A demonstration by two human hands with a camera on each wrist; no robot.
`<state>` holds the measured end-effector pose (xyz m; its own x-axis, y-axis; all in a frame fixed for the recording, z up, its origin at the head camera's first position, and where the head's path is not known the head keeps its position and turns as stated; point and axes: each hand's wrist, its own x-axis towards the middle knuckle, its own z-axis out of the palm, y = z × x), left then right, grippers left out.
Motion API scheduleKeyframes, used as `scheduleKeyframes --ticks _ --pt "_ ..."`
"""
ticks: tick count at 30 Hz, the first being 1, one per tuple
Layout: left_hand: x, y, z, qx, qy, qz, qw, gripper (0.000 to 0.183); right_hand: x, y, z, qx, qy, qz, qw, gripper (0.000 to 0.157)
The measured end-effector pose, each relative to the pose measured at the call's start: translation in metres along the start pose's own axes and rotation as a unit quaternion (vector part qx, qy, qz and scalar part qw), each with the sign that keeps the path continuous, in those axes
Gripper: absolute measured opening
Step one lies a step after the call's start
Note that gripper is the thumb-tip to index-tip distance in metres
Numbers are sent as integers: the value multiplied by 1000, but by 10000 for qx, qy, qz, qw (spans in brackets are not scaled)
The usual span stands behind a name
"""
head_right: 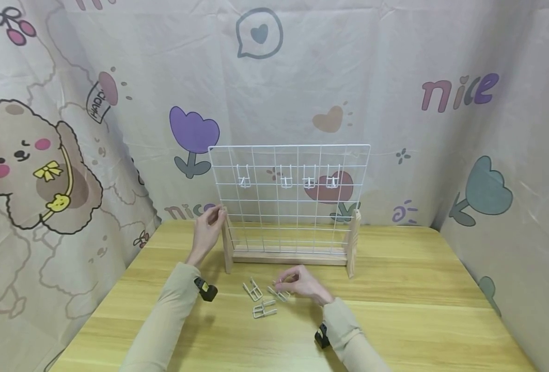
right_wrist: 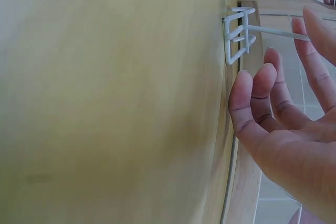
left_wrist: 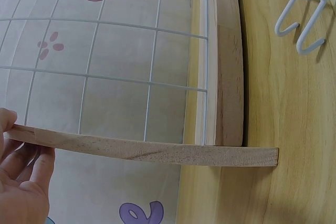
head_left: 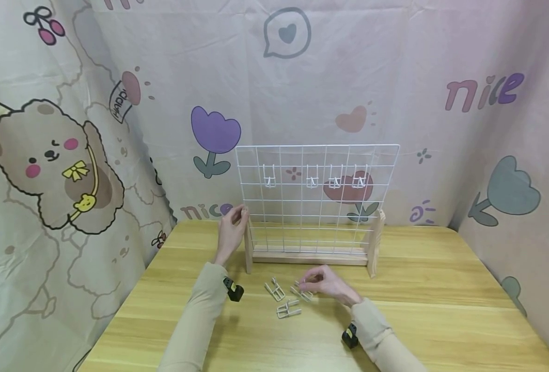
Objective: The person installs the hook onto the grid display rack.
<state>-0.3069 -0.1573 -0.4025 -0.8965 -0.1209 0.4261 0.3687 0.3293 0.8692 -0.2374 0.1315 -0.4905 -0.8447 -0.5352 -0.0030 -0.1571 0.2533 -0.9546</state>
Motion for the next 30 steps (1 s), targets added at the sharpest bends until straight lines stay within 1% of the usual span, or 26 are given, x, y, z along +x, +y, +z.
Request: scheduleKeyframes --ticks 4,9,13,17,24,30 --pt "0 -1 0 -4 -16 17 10000 40 -7 3 -6 -38 3 -81 10000 22" --pt "0 -2 0 31 23 80 10000 39 -20 8 -19 -46 -117 -142 9998 23" --pt "1 -3 0 31 30 122 9999 39 -32 12 -30 -96 -238 -115 9996 22" --pt "2 -3 -1 -39 23 86 10000 39 -39 16 -39 -121 -324 -76 9994 24" --pt "2 -3 -1 -95 -4 49 9999 39 -40 22 -43 -168 -307 30 9994 30" --pt "1 -4 0 -60 5 59 10000 39 -37 23 -43 -413 -220 103 9989 33"
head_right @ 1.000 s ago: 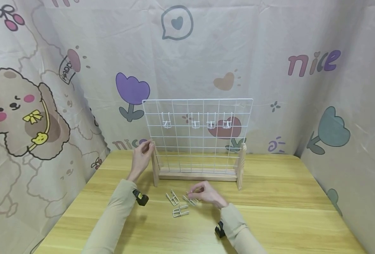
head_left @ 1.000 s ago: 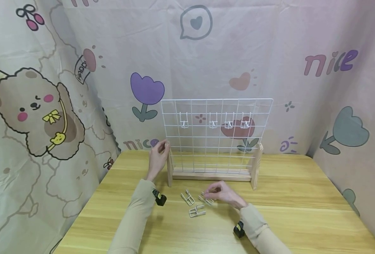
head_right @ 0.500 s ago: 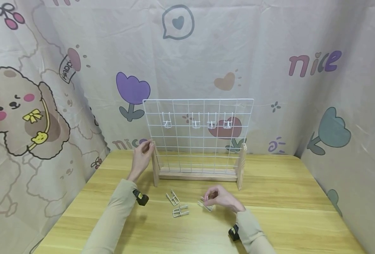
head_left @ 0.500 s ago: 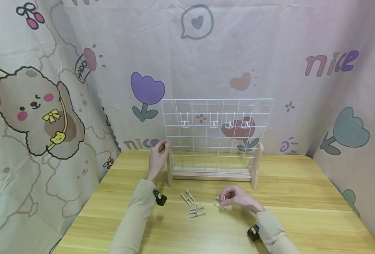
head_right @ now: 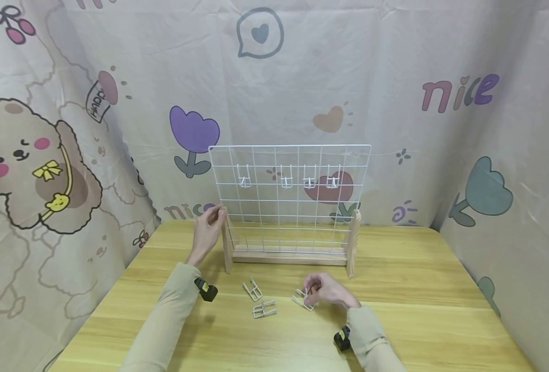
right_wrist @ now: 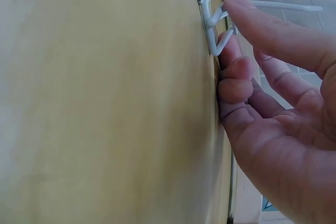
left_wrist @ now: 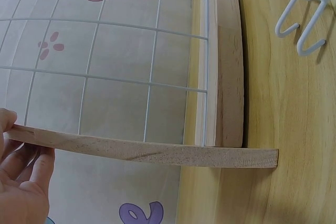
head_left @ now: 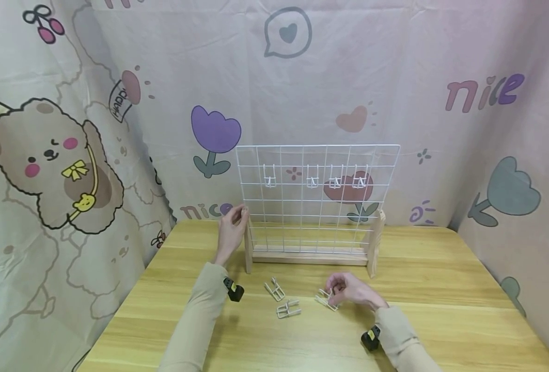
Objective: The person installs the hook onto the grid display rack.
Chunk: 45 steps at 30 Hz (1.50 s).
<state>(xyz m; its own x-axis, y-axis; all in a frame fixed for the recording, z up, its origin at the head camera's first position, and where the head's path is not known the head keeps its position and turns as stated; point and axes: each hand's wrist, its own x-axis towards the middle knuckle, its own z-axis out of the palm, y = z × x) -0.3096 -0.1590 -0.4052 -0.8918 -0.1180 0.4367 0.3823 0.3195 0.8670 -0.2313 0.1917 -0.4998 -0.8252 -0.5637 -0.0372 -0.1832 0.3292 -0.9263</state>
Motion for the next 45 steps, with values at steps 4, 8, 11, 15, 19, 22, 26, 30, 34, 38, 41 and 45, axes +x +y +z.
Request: scheduleKeyframes --ticks 4,8,11,15,19,22,26,30,34,38,41,45 --pt "0 0 1 -4 1 18 10000 39 1 -1 1 -77 21 120 9999 34" --pt "0 0 1 -28 10 18 10000 39 1 -3 1 -175 67 201 9996 33" --pt "0 -1 2 -75 32 14 10000 38 1 -5 1 -169 89 225 9996 32" --pt "0 -2 1 -107 37 -2 9999 39 2 -5 1 -83 60 292 9995 32" --pt "0 -2 1 -83 16 -3 10000 39 3 -2 1 57 -67 265 9996 32" --pt "0 -2 0 -61 19 9 10000 39 3 -1 1 122 -142 240 9995 31" --pt "0 -2 1 -55 27 15 10000 38 2 -2 2 90 -178 218 9996 25" --pt "0 -2 1 -76 53 -6 10000 39 1 -3 2 -59 -178 141 9997 20" --pt "1 -3 2 -92 69 29 9999 40 0 -4 2 -118 -170 114 9997 18" --pt "1 -2 1 -99 65 56 9999 40 1 -3 2 -91 -195 69 9997 17" --pt "1 -3 1 -75 63 63 9999 39 1 -3 2 -46 -194 51 9998 17" --pt "1 -3 1 -56 75 63 9999 38 0 -4 2 23 -171 27 9998 18"
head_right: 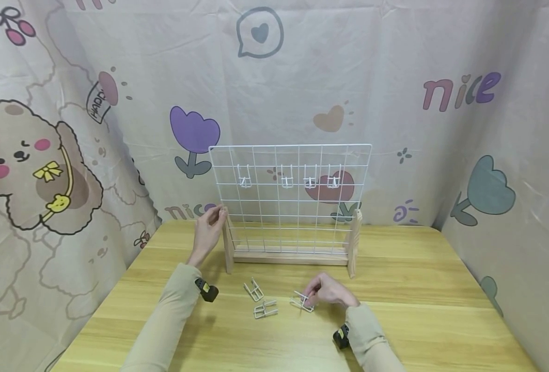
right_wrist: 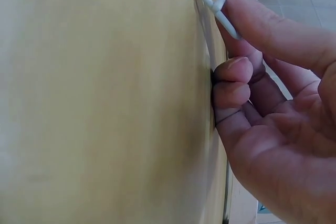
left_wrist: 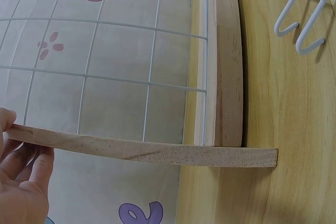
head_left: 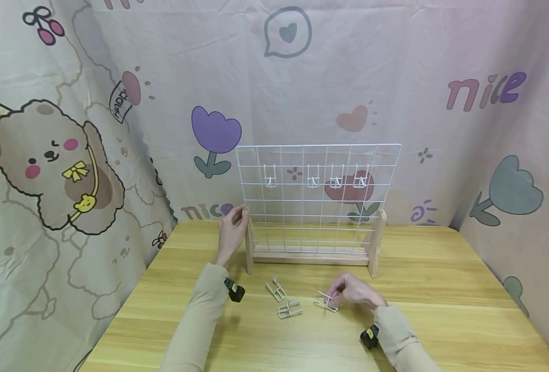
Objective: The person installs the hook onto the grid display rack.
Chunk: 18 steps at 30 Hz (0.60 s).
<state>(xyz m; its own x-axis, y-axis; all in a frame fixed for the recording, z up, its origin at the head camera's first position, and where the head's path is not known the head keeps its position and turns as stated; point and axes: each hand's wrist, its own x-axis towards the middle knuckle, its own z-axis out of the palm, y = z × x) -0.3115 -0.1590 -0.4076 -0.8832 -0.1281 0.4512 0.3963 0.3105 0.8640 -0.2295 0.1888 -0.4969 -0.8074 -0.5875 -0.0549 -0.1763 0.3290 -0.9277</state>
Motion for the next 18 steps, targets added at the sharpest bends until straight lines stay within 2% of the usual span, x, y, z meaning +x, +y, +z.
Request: scheduleKeyframes --ticks 18 --pt "-1 2 -1 -10 -68 -77 9999 40 1 -2 0 -84 187 197 9996 18"
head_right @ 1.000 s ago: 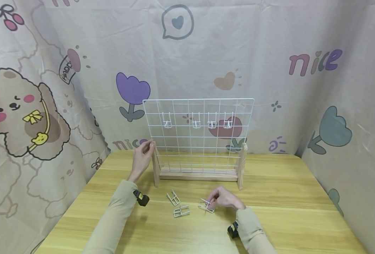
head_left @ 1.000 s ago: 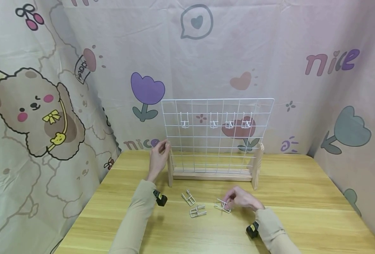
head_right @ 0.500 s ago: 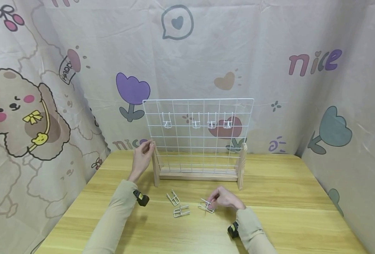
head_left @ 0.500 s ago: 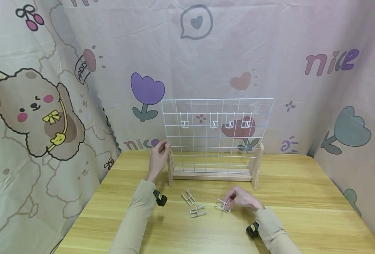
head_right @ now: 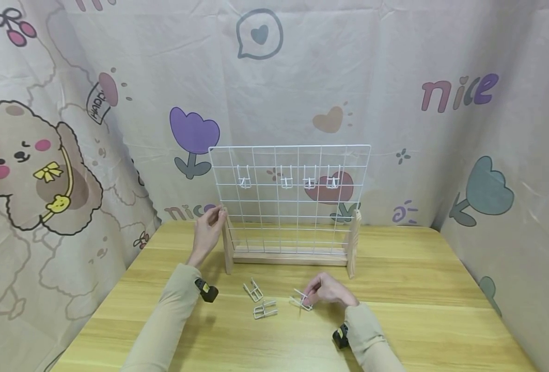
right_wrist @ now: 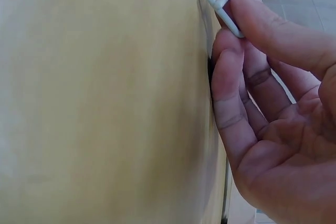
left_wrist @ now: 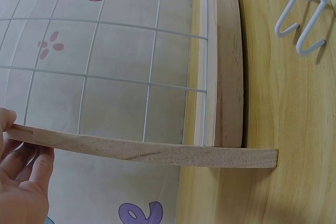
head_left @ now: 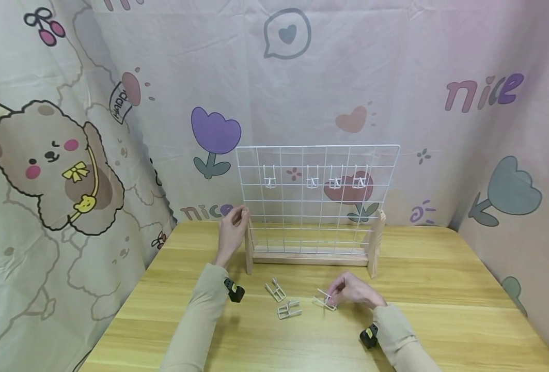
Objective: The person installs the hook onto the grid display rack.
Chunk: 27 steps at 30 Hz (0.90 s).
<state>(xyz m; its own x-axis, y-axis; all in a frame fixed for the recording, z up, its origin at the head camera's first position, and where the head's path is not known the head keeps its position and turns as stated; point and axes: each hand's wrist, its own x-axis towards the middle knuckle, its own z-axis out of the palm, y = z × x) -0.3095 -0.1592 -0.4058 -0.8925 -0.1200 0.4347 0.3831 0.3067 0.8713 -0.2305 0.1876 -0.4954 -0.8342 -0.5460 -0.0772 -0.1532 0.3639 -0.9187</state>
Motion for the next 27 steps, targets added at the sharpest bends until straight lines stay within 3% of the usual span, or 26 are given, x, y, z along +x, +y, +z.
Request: scheduleKeyframes --ticks 8,18,23,27 --pt "0 -1 0 48 9 -11 10000 40 -1 3 0 40 16 -57 10000 20" --pt "0 -1 0 32 32 20 10000 39 -6 9 -6 471 -325 -263 9980 22" --pt "0 -1 0 68 9 18 10000 40 -9 8 -6 606 -288 -87 9977 24" --pt "0 0 0 69 18 27 10000 40 -8 7 -7 741 -230 -235 9967 28"
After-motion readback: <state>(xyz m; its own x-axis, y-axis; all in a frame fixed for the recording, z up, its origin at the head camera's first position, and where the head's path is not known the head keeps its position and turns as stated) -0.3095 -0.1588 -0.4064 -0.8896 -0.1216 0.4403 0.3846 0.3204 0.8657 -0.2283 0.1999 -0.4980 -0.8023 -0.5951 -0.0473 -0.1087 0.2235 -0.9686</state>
